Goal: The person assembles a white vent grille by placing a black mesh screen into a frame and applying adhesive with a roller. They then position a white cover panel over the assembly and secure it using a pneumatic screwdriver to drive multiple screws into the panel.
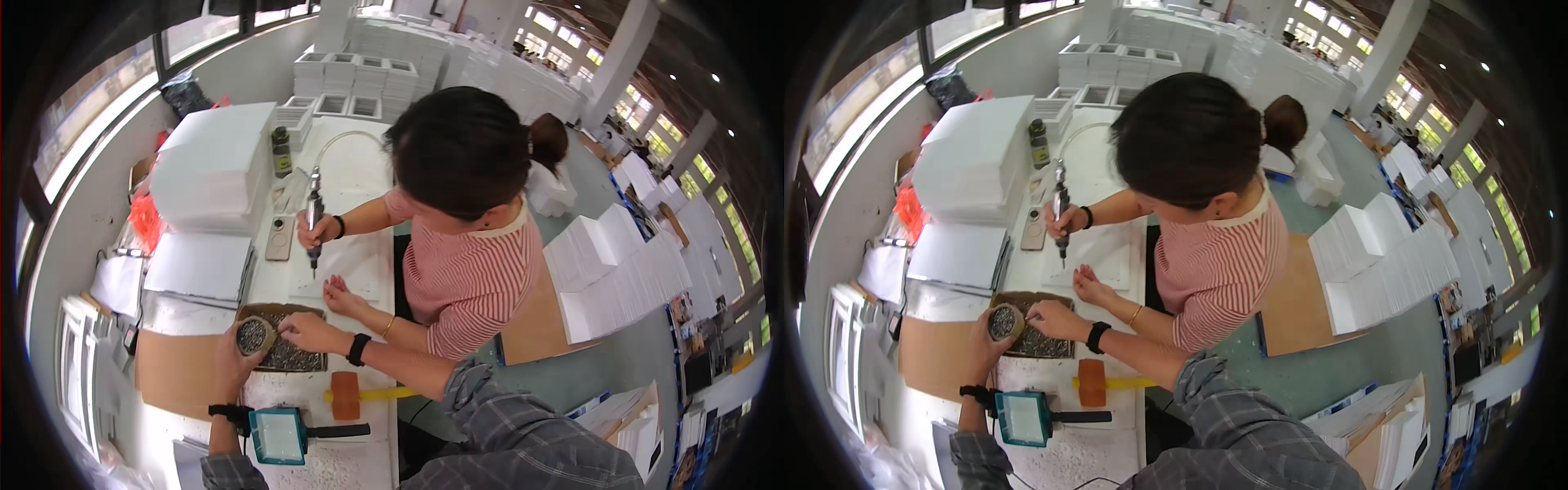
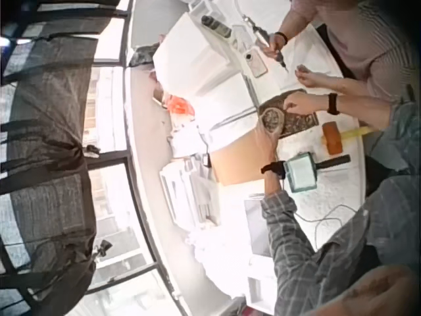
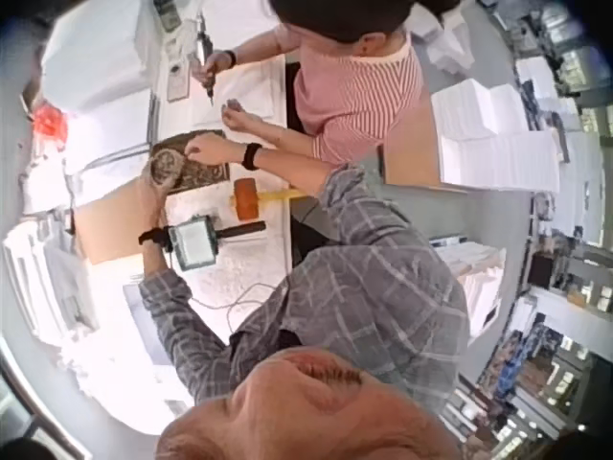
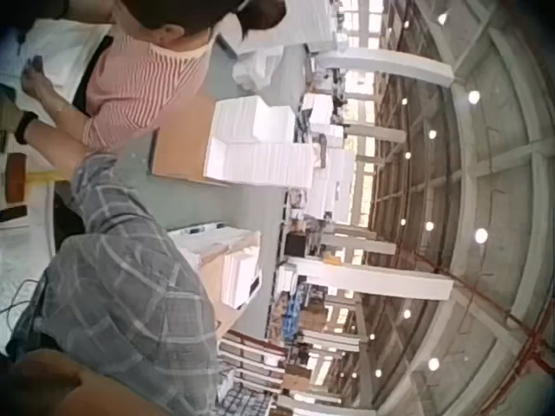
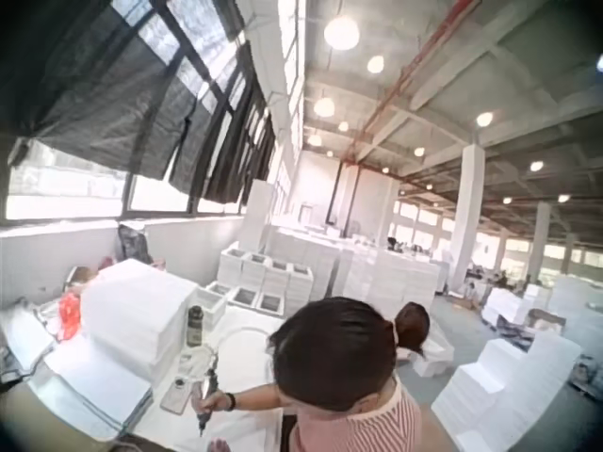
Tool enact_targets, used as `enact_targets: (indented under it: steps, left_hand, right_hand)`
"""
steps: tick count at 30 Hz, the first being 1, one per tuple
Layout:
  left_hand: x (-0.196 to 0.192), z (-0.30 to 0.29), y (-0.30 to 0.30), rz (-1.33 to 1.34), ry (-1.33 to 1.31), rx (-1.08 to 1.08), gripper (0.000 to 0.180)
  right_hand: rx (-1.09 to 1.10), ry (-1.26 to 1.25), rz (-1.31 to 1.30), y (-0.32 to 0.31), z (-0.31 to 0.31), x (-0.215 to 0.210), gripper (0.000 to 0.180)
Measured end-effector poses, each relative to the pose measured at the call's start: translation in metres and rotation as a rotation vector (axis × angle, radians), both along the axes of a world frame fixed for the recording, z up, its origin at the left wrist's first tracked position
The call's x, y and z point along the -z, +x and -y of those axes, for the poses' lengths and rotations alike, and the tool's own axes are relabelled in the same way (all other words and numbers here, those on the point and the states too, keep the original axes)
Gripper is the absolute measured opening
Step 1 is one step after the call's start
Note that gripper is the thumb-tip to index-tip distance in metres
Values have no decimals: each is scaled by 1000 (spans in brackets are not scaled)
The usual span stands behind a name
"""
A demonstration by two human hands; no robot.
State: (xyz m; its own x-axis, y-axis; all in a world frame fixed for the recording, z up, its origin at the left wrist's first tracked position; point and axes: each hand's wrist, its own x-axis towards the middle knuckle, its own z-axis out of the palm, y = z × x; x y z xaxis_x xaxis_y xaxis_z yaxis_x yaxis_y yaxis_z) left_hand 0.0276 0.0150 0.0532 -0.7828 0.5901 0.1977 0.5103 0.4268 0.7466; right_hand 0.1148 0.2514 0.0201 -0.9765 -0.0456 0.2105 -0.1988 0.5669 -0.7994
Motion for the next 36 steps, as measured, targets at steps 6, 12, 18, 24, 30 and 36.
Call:
enact_targets:
  steps: [6, 12, 18, 24, 30, 36]
  left_hand:
    - [0, 15, -2, -25, -61, -9, 75]
    - [-31, 41, 14, 33, -74, -43, 74]
    - [-52, 95, 40, 90, -100, -65, 74]
    - [-82, 170, 104, 154, -97, -140, 78]
    - [-98, 241, 214, 164, -220, -273, 81]
    - [-60, 284, 318, 212, -137, -413, 85]
  right_hand:
    - [75, -138, 254, 20, -15, -14, 29]
    - [65, -162, 301, 40, -14, -45, 30]
    - [8, -207, 165, 78, 2, -109, 24]
    - [-161, -319, 90, 128, 66, -157, 20]
    - [-523, -138, 99, 186, 153, -173, 18]
    - [-626, -187, 386, 226, 205, -99, 20]
